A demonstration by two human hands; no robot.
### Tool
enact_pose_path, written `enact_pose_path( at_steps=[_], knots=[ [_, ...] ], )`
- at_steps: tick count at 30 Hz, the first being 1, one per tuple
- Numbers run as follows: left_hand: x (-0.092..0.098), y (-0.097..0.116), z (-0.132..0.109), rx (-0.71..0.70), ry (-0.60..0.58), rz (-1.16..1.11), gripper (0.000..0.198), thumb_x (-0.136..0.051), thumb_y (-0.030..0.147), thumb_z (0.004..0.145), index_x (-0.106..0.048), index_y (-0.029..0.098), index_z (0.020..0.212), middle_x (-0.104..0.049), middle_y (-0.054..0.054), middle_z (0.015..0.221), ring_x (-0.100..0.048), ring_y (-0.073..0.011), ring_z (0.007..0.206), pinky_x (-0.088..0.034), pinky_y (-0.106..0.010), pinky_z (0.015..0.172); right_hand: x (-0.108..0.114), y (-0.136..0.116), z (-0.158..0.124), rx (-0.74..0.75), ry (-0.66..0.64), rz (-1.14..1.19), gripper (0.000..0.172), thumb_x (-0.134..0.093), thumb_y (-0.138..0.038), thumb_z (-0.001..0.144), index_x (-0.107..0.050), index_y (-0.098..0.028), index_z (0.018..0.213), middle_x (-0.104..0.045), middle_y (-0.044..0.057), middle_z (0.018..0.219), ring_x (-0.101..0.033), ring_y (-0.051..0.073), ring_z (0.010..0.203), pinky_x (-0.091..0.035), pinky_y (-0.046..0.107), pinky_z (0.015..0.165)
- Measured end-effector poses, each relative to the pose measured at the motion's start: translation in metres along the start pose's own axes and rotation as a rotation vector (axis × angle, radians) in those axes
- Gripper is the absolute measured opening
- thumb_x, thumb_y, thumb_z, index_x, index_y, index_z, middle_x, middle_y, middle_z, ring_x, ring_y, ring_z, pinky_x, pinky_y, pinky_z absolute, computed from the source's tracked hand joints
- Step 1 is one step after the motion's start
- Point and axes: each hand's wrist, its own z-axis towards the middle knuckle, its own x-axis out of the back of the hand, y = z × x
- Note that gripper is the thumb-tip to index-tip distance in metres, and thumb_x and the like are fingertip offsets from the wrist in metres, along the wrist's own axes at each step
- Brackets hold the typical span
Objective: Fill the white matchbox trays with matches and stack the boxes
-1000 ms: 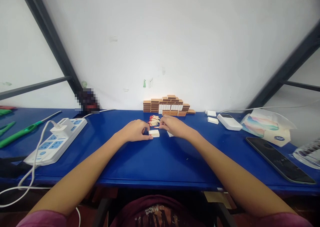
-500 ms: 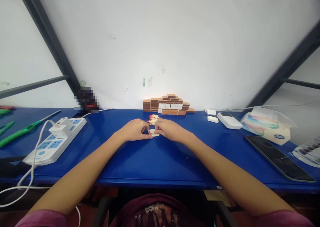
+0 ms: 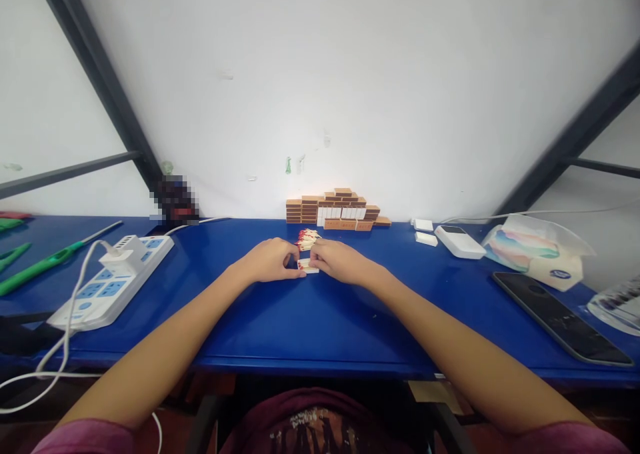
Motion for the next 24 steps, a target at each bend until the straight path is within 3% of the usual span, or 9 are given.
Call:
enact_pose_path(
  at_steps=[6, 16, 24],
  knots=[
    [0.003, 0.002, 0.0, 0.014, -0.007, -0.023, 0.038, -0.073, 0.059, 0.086, -0.075, 0.021, 0.089, -0.069, 0.0, 0.07, -0.059, -0.0155, 0.061, -0.034, -0.029, 0.057, -0.005, 0.015, 0.011, -0.055, 0.15, 0.036, 0.007, -0.061, -0.016, 0.102, -0.067, -0.017, 0.106, -0.064, 0.006, 0.101, -0.058, 0.016, 0.086, -0.038, 0.026, 0.074],
    [0.003, 0.003, 0.0, 0.024, -0.016, -0.014, 0.036, -0.073, 0.058, 0.086, -0.075, 0.022, 0.089, -0.07, 0.0, 0.071, -0.059, -0.0158, 0.061, -0.033, -0.029, 0.058, -0.014, 0.027, 0.025, -0.119, 0.07, 0.0, 0.01, -0.064, -0.019, 0.102, -0.069, -0.015, 0.095, -0.066, 0.008, 0.1, -0.06, 0.018, 0.091, -0.041, 0.025, 0.078],
    [0.002, 0.0, -0.001, 0.032, -0.028, -0.033, 0.038, -0.074, 0.059, 0.085, -0.074, 0.021, 0.089, -0.07, -0.001, 0.07, -0.06, -0.0159, 0.061, -0.032, -0.028, 0.058, 0.002, 0.027, 0.009, -0.156, 0.021, -0.025, 0.011, -0.063, -0.019, 0.103, -0.07, -0.014, 0.097, -0.068, 0.01, 0.103, -0.063, 0.019, 0.092, -0.043, 0.027, 0.08]
  ],
)
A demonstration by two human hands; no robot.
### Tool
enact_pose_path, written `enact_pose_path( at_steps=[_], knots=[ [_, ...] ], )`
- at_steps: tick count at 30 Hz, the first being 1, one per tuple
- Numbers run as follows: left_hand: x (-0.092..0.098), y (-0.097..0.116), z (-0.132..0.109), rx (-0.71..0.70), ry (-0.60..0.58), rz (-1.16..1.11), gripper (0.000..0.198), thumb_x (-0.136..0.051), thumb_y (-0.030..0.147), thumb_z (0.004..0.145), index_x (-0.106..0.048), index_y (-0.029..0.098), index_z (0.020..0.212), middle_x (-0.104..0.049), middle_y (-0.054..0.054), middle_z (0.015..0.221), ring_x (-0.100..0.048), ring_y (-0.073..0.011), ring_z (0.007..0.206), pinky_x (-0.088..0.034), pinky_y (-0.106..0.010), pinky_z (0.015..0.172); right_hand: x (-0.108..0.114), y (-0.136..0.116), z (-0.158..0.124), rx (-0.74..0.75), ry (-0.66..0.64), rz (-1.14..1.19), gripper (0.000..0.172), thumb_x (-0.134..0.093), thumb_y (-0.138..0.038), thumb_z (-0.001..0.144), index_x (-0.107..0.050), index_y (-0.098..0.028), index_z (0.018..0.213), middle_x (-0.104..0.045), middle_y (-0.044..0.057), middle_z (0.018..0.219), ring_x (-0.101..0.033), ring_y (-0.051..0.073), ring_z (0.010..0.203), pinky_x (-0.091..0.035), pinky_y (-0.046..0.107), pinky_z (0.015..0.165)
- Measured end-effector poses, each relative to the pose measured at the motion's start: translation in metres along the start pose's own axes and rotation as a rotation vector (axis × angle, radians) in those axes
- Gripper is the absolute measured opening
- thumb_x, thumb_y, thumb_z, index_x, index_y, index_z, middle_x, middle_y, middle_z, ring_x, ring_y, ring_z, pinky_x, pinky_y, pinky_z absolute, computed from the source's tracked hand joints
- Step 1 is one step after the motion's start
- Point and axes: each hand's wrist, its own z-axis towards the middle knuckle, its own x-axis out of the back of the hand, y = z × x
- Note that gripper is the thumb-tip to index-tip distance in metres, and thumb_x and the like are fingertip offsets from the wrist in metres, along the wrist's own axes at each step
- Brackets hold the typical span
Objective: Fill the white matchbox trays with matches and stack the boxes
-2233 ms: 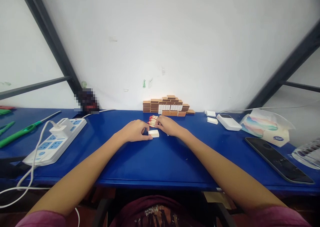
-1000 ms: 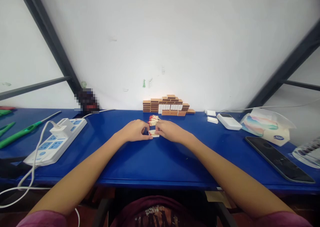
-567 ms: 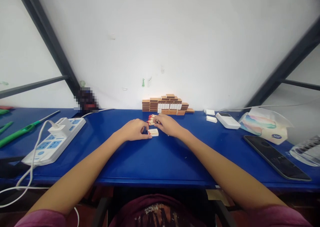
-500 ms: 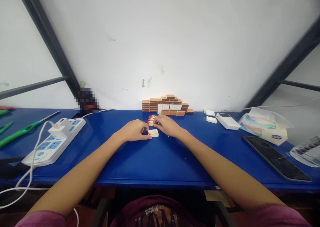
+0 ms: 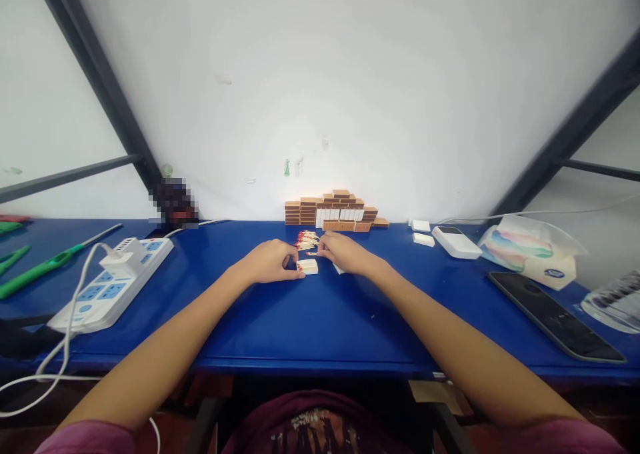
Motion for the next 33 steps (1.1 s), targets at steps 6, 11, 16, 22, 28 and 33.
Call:
enact_pose_path(
  at_steps=[6, 11, 16, 22, 28, 33],
  knots=[
    [-0.001, -0.001, 0.0, -0.021, 0.016, 0.023, 0.038, -0.074, 0.059, 0.086, -0.075, 0.021, 0.089, -0.069, -0.001, 0.07, -0.058, -0.0154, 0.06, -0.032, -0.029, 0.058, 0.014, -0.009, -0.01, 0.065, 0.016, 0.007, 0.008, -0.064, -0.018, 0.102, -0.069, -0.015, 0.097, -0.068, 0.009, 0.102, -0.063, 0.02, 0.092, -0.043, 0.028, 0.079],
    [0.002, 0.003, 0.0, -0.029, 0.019, 0.036, 0.037, -0.073, 0.057, 0.087, -0.075, 0.02, 0.088, -0.07, -0.001, 0.074, -0.058, -0.0149, 0.062, -0.032, -0.029, 0.059, 0.01, -0.015, -0.011, 0.069, -0.007, -0.049, 0.008, -0.063, -0.019, 0.103, -0.068, -0.016, 0.098, -0.068, 0.01, 0.105, -0.063, 0.02, 0.095, -0.042, 0.028, 0.079],
    [0.002, 0.003, 0.0, -0.003, -0.001, 0.027, 0.036, -0.074, 0.057, 0.086, -0.075, 0.021, 0.089, -0.07, 0.0, 0.071, -0.058, -0.0151, 0.062, -0.032, -0.028, 0.058, 0.004, 0.0, -0.007, -0.047, 0.005, -0.054, 0.013, -0.061, -0.024, 0.104, -0.067, -0.015, 0.097, -0.069, 0.011, 0.104, -0.064, 0.022, 0.093, -0.042, 0.029, 0.078],
    [0.005, 0.002, -0.001, 0.016, -0.005, 0.063, 0.035, -0.075, 0.055, 0.086, -0.076, 0.021, 0.091, -0.072, -0.001, 0.074, -0.059, -0.0157, 0.064, -0.032, -0.028, 0.06, 0.005, 0.013, -0.005, 0.1, 0.021, 0.059, 0.018, -0.063, -0.008, 0.097, -0.07, -0.019, 0.11, -0.064, 0.007, 0.101, -0.06, 0.019, 0.091, -0.04, 0.026, 0.078],
    [0.005, 0.001, -0.001, 0.015, -0.005, 0.061, 0.035, -0.074, 0.056, 0.086, -0.076, 0.021, 0.09, -0.072, -0.001, 0.074, -0.06, -0.0157, 0.064, -0.033, -0.028, 0.059, -0.001, 0.013, -0.004, 0.135, -0.052, 0.076, 0.019, -0.064, -0.009, 0.098, -0.072, -0.021, 0.111, -0.059, 0.005, 0.099, -0.057, 0.018, 0.089, -0.037, 0.025, 0.076],
    [0.005, 0.001, -0.001, 0.011, 0.0, 0.073, 0.035, -0.073, 0.056, 0.086, -0.076, 0.021, 0.089, -0.072, -0.001, 0.074, -0.059, -0.0159, 0.063, -0.032, -0.029, 0.059, 0.002, 0.011, -0.005, 0.112, -0.094, 0.053, 0.006, -0.07, -0.013, 0.096, -0.071, -0.019, 0.098, -0.057, 0.005, 0.095, -0.055, 0.018, 0.087, -0.035, 0.025, 0.074]
  ],
)
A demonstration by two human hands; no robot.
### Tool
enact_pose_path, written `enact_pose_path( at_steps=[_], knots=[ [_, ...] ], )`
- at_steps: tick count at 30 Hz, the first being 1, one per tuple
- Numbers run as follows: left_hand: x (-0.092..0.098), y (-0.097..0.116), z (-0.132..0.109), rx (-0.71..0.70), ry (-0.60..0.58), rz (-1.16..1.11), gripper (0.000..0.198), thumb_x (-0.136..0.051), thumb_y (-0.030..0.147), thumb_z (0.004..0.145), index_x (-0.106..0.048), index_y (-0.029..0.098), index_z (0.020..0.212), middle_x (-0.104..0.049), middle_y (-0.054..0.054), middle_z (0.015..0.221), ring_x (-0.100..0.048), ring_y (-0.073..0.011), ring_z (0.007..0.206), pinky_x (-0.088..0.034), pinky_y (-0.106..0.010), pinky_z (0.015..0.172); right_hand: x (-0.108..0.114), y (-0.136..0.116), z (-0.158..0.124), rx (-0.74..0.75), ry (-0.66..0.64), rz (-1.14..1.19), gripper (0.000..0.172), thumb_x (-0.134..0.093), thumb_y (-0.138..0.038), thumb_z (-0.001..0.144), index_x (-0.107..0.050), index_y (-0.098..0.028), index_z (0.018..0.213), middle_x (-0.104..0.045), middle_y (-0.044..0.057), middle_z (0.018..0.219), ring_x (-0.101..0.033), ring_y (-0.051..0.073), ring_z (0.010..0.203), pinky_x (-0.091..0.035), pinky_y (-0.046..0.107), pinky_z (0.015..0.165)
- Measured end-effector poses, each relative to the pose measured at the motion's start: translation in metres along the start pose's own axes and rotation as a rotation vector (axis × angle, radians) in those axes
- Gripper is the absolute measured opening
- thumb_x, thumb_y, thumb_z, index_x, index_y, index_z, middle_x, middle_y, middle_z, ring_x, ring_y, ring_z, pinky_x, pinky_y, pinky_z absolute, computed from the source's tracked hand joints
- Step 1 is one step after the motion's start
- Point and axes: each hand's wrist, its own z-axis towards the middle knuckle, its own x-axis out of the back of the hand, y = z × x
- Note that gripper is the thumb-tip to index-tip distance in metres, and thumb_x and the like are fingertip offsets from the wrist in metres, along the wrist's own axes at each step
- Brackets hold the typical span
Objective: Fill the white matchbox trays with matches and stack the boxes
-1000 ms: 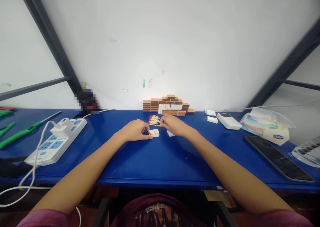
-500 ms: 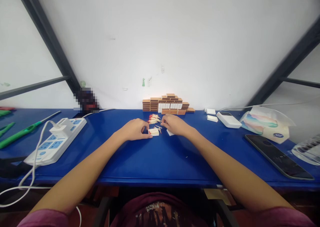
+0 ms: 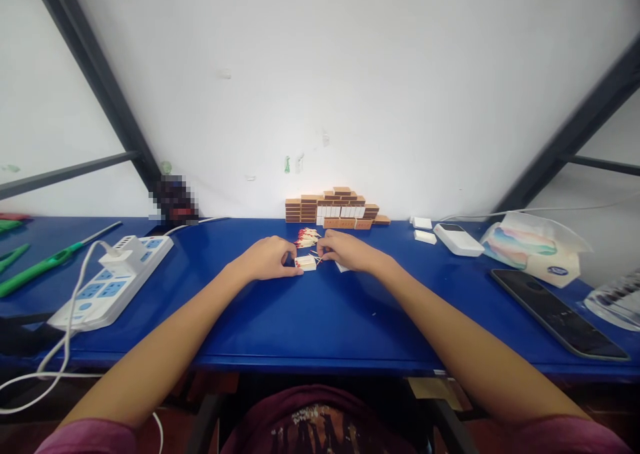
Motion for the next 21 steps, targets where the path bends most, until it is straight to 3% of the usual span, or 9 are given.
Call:
enact_pose_path(
  at_steps=[7, 16, 21],
  knots=[
    [0.0023, 0.0032, -0.0002, 0.009, -0.005, 0.01, 0.037, -0.073, 0.057, 0.087, -0.076, 0.021, 0.089, -0.072, -0.002, 0.077, -0.059, -0.0163, 0.065, -0.031, -0.029, 0.059, 0.0081, 0.0002, -0.0051, -0.034, -0.052, 0.029, 0.009, -0.063, -0.01, 0.096, -0.066, -0.018, 0.093, -0.06, 0.006, 0.099, -0.055, 0.017, 0.084, -0.035, 0.026, 0.072],
    [0.0006, 0.0016, -0.0001, 0.016, -0.011, 0.001, 0.036, -0.073, 0.057, 0.086, -0.076, 0.022, 0.09, -0.072, -0.001, 0.076, -0.059, -0.0162, 0.065, -0.032, -0.03, 0.059, 0.0043, 0.0026, -0.005, -0.022, -0.11, 0.056, 0.004, -0.065, -0.018, 0.098, -0.065, -0.019, 0.094, -0.059, 0.005, 0.098, -0.054, 0.017, 0.082, -0.036, 0.026, 0.072],
    [0.0001, 0.001, -0.0001, 0.006, 0.0, 0.001, 0.038, -0.072, 0.059, 0.086, -0.076, 0.022, 0.089, -0.071, -0.002, 0.076, -0.059, -0.0163, 0.063, -0.031, -0.03, 0.058, 0.0047, 0.0027, -0.0057, -0.025, -0.074, 0.051, 0.01, -0.069, -0.02, 0.096, -0.064, -0.02, 0.104, -0.059, 0.005, 0.099, -0.054, 0.018, 0.084, -0.036, 0.026, 0.072]
  ],
)
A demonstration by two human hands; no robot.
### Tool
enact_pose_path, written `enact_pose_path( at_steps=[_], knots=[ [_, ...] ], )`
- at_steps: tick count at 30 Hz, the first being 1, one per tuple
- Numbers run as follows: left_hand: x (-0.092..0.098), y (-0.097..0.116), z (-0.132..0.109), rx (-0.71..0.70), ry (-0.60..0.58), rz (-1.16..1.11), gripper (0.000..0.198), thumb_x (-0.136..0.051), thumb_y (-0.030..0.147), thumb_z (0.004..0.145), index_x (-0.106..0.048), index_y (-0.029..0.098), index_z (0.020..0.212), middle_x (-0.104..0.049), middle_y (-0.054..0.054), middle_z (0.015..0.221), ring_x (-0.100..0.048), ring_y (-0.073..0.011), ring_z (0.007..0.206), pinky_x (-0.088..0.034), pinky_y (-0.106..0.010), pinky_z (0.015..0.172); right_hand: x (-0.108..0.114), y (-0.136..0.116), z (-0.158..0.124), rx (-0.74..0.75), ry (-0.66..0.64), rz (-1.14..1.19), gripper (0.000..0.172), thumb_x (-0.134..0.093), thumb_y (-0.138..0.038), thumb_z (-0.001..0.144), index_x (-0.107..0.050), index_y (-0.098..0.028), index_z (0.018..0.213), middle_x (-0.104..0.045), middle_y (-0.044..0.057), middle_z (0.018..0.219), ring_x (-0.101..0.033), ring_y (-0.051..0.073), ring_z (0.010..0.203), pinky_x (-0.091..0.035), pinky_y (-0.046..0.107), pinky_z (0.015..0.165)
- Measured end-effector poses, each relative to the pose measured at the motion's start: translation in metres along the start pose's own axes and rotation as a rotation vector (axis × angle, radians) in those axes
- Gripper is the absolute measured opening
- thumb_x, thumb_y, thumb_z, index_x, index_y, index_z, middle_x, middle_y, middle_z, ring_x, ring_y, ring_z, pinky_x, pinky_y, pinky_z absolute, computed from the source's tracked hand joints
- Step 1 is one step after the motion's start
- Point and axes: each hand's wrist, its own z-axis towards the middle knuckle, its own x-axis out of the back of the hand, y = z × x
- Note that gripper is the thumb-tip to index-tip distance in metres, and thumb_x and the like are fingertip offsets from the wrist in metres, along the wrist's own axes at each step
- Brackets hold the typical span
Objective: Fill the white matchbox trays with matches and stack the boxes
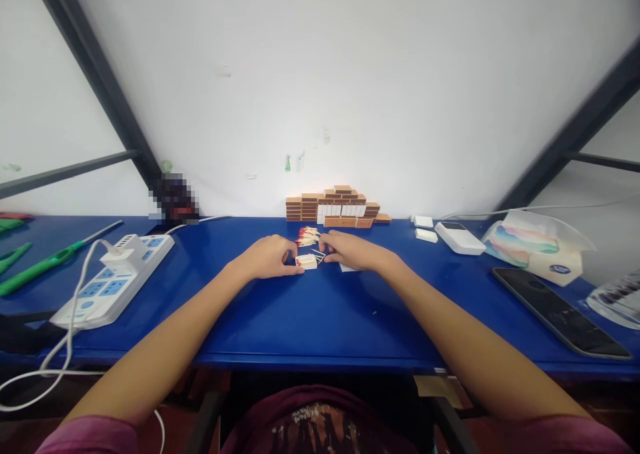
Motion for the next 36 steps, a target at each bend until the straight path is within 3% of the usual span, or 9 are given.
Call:
enact_pose_path(
  at_steps=[3, 10, 13, 20, 28, 36],
  knots=[
    [0.0, 0.0, 0.0, -0.004, -0.001, -0.015, 0.037, -0.073, 0.058, 0.086, -0.076, 0.022, 0.089, -0.071, -0.001, 0.074, -0.059, -0.0159, 0.063, -0.033, -0.029, 0.058, 0.001, 0.001, -0.001, 0.013, -0.019, -0.011, 0.003, -0.065, -0.017, 0.097, -0.067, -0.02, 0.098, -0.058, 0.004, 0.098, -0.054, 0.017, 0.081, -0.036, 0.026, 0.071],
    [0.002, 0.002, -0.001, -0.001, -0.004, -0.012, 0.036, -0.072, 0.057, 0.087, -0.076, 0.021, 0.089, -0.071, -0.001, 0.074, -0.06, -0.0162, 0.064, -0.033, -0.03, 0.059, 0.007, -0.002, -0.006, -0.001, 0.017, 0.011, 0.012, -0.056, -0.014, 0.099, -0.066, -0.018, 0.093, -0.063, 0.007, 0.099, -0.057, 0.018, 0.081, -0.041, 0.028, 0.072],
    [0.001, 0.003, -0.001, -0.007, 0.001, -0.002, 0.037, -0.072, 0.058, 0.087, -0.075, 0.021, 0.089, -0.072, -0.002, 0.076, -0.06, -0.0165, 0.065, -0.032, -0.03, 0.058, 0.006, -0.015, -0.006, 0.043, 0.092, 0.015, 0.011, -0.055, -0.016, 0.101, -0.064, -0.017, 0.095, -0.064, 0.009, 0.103, -0.058, 0.02, 0.087, -0.043, 0.029, 0.077],
    [-0.003, 0.001, 0.0, -0.037, 0.002, -0.003, 0.036, -0.071, 0.057, 0.088, -0.071, 0.021, 0.085, -0.071, -0.002, 0.075, -0.059, -0.0163, 0.065, -0.032, -0.029, 0.06, -0.01, -0.045, -0.002, 0.103, 0.128, -0.11, 0.013, -0.053, -0.015, 0.103, -0.065, -0.015, 0.098, -0.063, 0.013, 0.107, -0.059, 0.022, 0.097, -0.044, 0.031, 0.083],
    [0.006, 0.0, -0.001, 0.008, -0.002, 0.025, 0.035, -0.072, 0.057, 0.087, -0.076, 0.022, 0.09, -0.072, -0.003, 0.078, -0.06, -0.0172, 0.066, -0.032, -0.029, 0.06, -0.006, -0.026, 0.002, -0.042, 0.269, -0.132, 0.012, -0.055, -0.017, 0.103, -0.065, -0.017, 0.098, -0.064, 0.009, 0.104, -0.058, 0.018, 0.085, -0.038, 0.028, 0.074],
    [0.009, -0.006, -0.003, 0.036, -0.028, 0.01, 0.033, -0.073, 0.056, 0.085, -0.077, 0.023, 0.09, -0.072, -0.001, 0.075, -0.061, -0.0166, 0.064, -0.032, -0.029, 0.058, -0.013, -0.021, 0.006, -0.09, 0.23, -0.049, 0.011, -0.063, -0.021, 0.099, -0.067, -0.018, 0.089, -0.065, 0.007, 0.097, -0.059, 0.017, 0.084, -0.037, 0.026, 0.072]
  ],
)
